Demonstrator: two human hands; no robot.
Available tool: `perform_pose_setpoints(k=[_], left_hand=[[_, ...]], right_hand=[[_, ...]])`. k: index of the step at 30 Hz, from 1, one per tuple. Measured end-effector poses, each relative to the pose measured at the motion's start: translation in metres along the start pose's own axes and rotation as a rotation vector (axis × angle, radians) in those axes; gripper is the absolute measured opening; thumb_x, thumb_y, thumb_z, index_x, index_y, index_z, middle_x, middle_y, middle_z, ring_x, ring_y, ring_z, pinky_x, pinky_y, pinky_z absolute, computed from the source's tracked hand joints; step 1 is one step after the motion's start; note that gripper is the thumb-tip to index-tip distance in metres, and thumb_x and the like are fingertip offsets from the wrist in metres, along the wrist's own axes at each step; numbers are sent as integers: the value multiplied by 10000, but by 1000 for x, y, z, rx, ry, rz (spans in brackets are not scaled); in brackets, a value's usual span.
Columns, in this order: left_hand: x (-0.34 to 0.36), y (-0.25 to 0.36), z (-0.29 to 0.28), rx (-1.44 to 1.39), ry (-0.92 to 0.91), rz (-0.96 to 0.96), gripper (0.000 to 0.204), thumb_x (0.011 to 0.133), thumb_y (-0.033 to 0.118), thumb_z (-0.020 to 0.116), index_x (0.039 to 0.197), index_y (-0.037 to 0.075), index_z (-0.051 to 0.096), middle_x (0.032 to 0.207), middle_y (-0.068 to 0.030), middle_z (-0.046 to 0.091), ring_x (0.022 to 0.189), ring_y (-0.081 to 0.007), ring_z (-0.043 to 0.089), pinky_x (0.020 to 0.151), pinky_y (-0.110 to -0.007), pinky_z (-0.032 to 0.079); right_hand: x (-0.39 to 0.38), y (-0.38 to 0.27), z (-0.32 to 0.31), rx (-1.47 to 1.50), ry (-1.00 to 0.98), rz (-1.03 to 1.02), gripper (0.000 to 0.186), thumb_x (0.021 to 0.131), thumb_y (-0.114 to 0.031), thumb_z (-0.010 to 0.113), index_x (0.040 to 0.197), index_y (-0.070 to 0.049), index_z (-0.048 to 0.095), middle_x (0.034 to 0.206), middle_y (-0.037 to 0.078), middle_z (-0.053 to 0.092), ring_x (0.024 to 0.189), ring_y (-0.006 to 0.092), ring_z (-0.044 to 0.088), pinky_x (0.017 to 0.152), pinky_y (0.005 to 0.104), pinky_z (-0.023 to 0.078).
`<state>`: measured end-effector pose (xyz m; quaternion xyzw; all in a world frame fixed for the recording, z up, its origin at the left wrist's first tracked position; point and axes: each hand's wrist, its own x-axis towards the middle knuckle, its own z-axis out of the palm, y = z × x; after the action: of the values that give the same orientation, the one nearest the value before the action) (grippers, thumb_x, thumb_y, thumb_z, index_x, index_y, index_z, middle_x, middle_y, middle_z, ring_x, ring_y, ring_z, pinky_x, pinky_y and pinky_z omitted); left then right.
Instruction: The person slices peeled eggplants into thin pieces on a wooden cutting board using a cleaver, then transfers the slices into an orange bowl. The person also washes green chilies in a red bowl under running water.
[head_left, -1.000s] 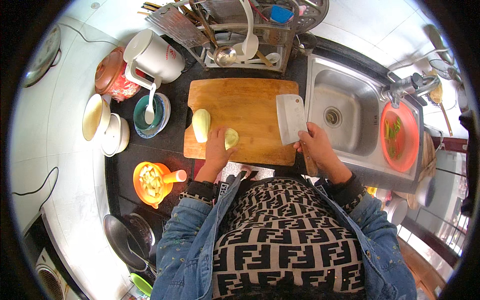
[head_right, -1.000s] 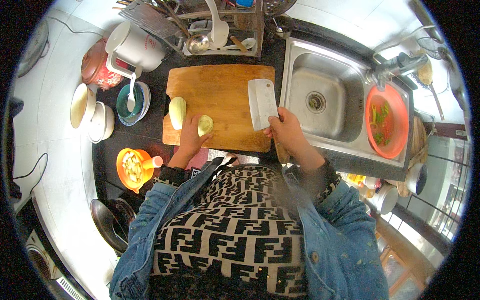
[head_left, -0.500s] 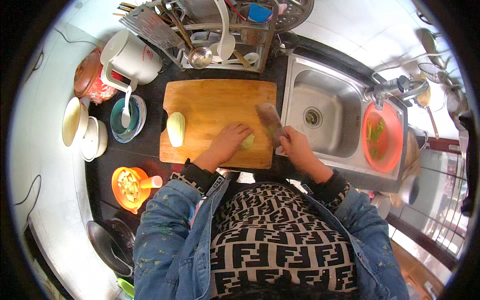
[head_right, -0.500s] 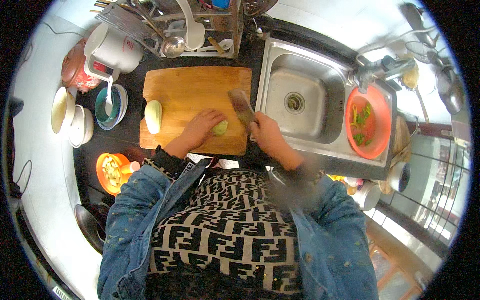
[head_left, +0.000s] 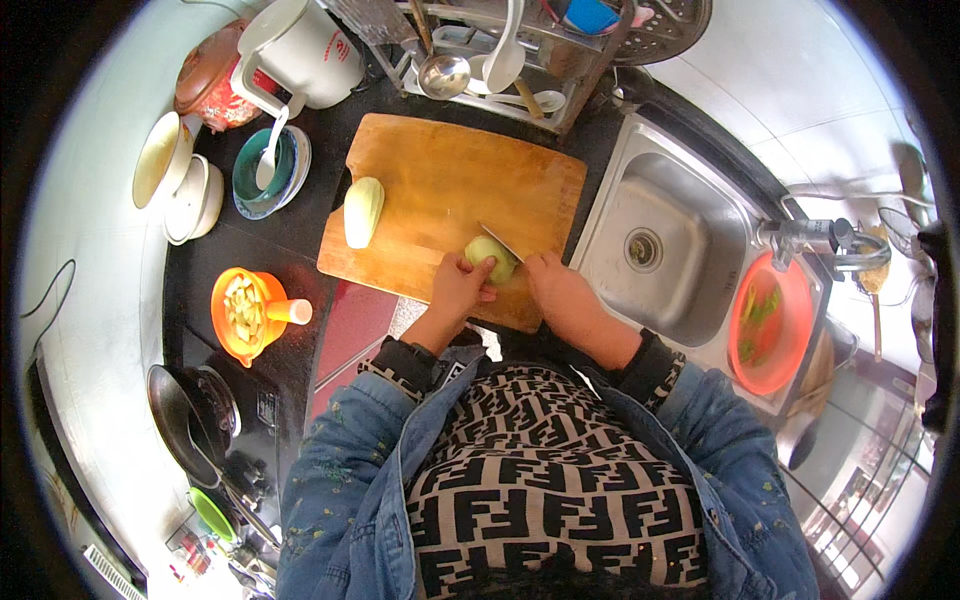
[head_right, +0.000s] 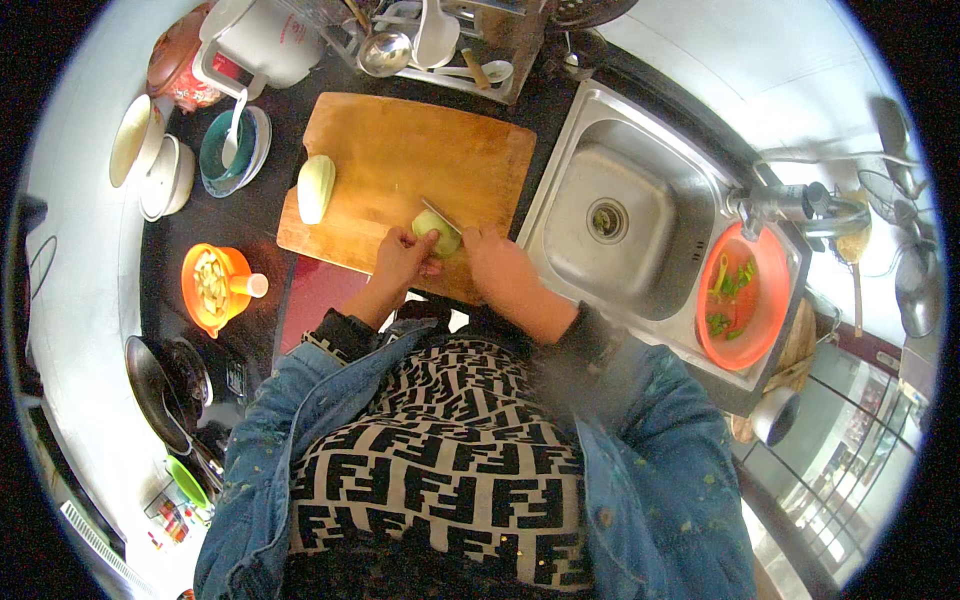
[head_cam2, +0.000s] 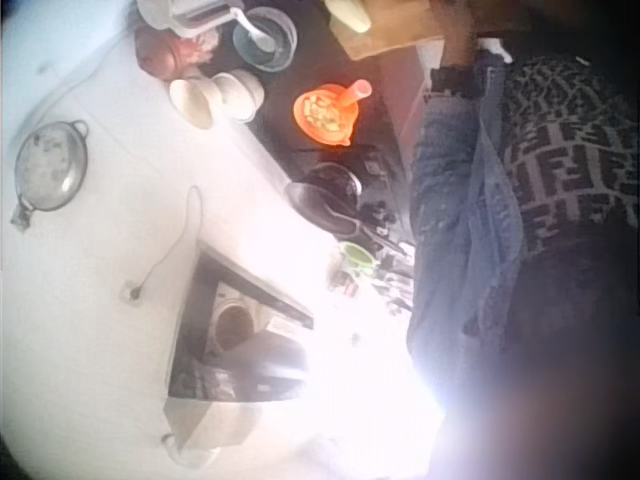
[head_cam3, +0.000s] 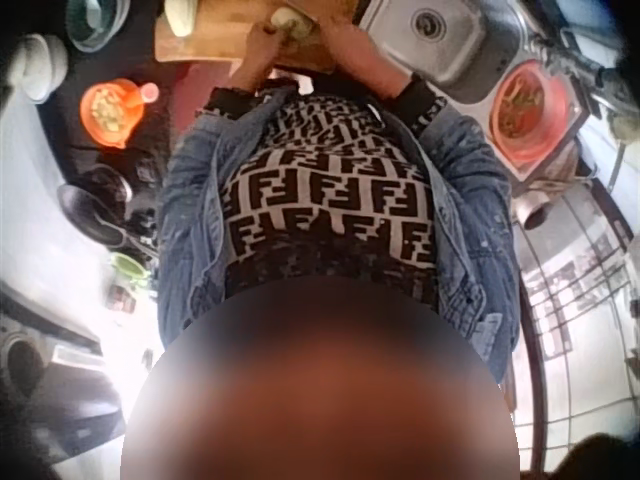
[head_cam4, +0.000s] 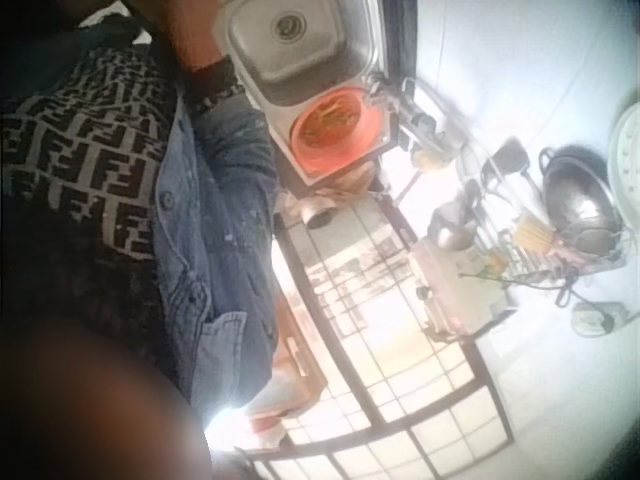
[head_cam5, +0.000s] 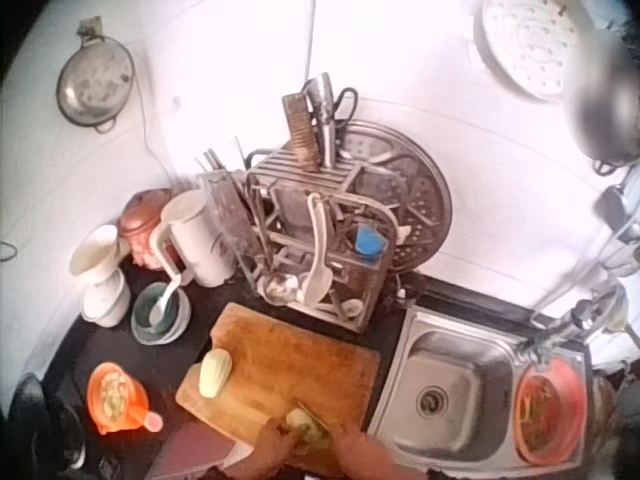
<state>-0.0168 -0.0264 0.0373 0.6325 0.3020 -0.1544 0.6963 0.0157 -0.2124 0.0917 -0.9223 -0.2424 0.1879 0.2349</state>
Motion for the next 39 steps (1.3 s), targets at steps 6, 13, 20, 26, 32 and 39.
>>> perform_pose_setpoints(k=[6,13,20,26,32,39], left_hand=[[2,4,5,-42,25,-28,310,875,190,693,862,-6,453,778,-83,534,613,-197,647,500,-289,560],[1,13,0,81,-20,-48,340,879,243,688,824,-9,466,713,-81,552,541,-185,630,474,-284,542],[-2,21,0,72,6,-74,383,856,277,715,811,0,455,667,-95,566,521,-188,635,426,-290,530],[5,19,1,91,30,-113,363,840,227,735,762,15,450,654,-100,565,505,-197,633,404,-303,531],[7,13,-1,33,58,-112,399,806,225,769,710,15,443,583,-105,586,474,-171,629,382,-296,495],[7,12,1,-24,60,-88,391,807,204,767,691,21,442,583,-98,590,484,-165,634,393,-294,508]], right_hand=[[4,-10,-1,4,-47,172,166,892,-93,465,1030,-1,463,941,249,548,796,460,581,684,528,492],[2,-27,-30,-100,-50,55,254,828,-24,532,1068,-1,450,969,238,550,761,421,630,633,494,541],[7,-41,-36,-102,-129,47,241,848,-34,506,1077,6,443,977,241,547,777,431,628,648,498,538],[20,-31,-30,-94,-201,35,204,867,-50,480,1057,13,440,988,255,552,773,440,630,628,516,529],[39,-22,9,-127,-188,121,165,881,-65,461,1026,15,449,992,265,554,760,454,624,625,518,524],[36,-10,11,-61,-40,-54,133,870,-84,486,958,16,483,968,241,547,769,459,607,649,521,519]])
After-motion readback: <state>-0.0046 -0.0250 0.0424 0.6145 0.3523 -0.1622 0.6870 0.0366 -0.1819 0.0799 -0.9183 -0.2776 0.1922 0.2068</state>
